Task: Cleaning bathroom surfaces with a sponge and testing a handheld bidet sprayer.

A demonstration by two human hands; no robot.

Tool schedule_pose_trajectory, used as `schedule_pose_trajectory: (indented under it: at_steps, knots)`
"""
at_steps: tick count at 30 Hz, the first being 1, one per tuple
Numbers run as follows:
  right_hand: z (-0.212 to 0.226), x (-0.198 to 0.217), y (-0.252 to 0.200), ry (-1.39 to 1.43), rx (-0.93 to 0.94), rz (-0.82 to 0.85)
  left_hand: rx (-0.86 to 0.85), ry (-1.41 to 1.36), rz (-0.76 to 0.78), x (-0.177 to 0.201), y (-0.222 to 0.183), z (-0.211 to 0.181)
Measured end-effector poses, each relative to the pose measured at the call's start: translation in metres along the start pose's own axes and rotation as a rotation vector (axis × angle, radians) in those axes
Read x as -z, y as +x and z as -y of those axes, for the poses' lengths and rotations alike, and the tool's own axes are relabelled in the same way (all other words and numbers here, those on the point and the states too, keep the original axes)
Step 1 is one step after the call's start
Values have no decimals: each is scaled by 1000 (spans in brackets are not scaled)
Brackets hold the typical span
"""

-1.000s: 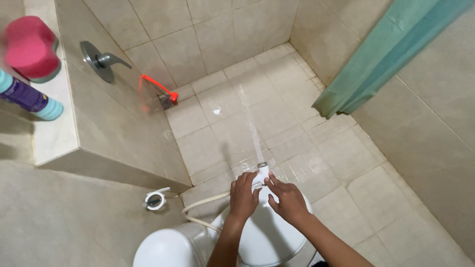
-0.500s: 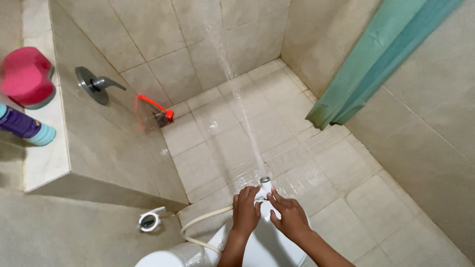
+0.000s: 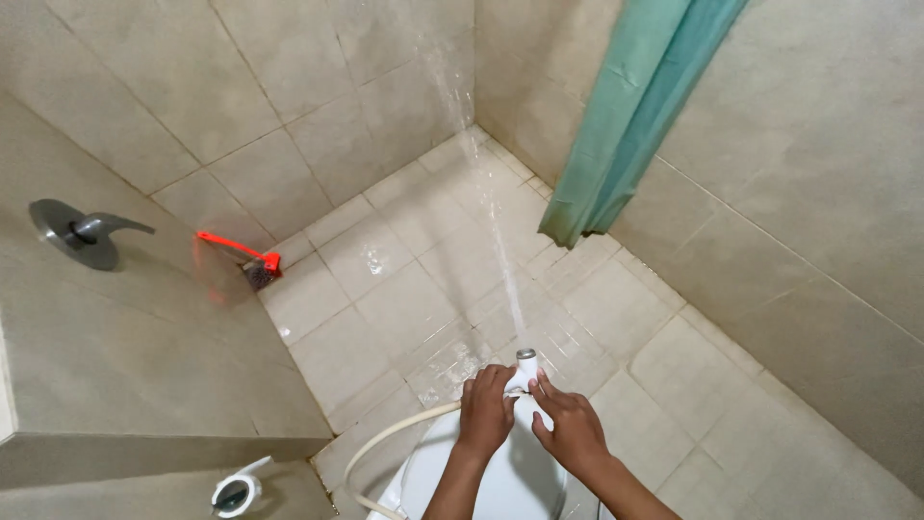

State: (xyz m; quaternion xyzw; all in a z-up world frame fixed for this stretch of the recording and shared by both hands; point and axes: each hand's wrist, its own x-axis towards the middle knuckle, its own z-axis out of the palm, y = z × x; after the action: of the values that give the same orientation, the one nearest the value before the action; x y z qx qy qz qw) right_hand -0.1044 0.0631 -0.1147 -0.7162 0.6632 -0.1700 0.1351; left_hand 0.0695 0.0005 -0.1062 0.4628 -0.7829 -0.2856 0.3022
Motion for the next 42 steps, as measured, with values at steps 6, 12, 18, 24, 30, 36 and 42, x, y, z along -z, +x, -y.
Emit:
schedule_pose_trajectory:
  at_steps: [6, 12, 18, 24, 30, 36, 42]
  knots:
    - [-19, 11, -10, 2, -65, -59, 7, -19, 92, -18, 12, -19]
    - [-28, 29, -20, -7, -124, -47, -45, -34, 91, -37, 15, -33]
    - [-30, 32, -28, -12, -114, -88, -28, -86, 90, -44, 14, -35]
    - [-29, 23, -37, 32, -109, -137, -64, -72, 123, -41, 8, -34]
    - [-25, 18, -47, 50, -165, -126, -23, -70, 198, -38, 8, -38]
    - [-37, 20, -57, 36, -182, -148, -89, -79, 223, -54, 12, -40]
    - [-45, 29, -62, 54, -240, -128, -89, -88, 275, -61, 18, -54]
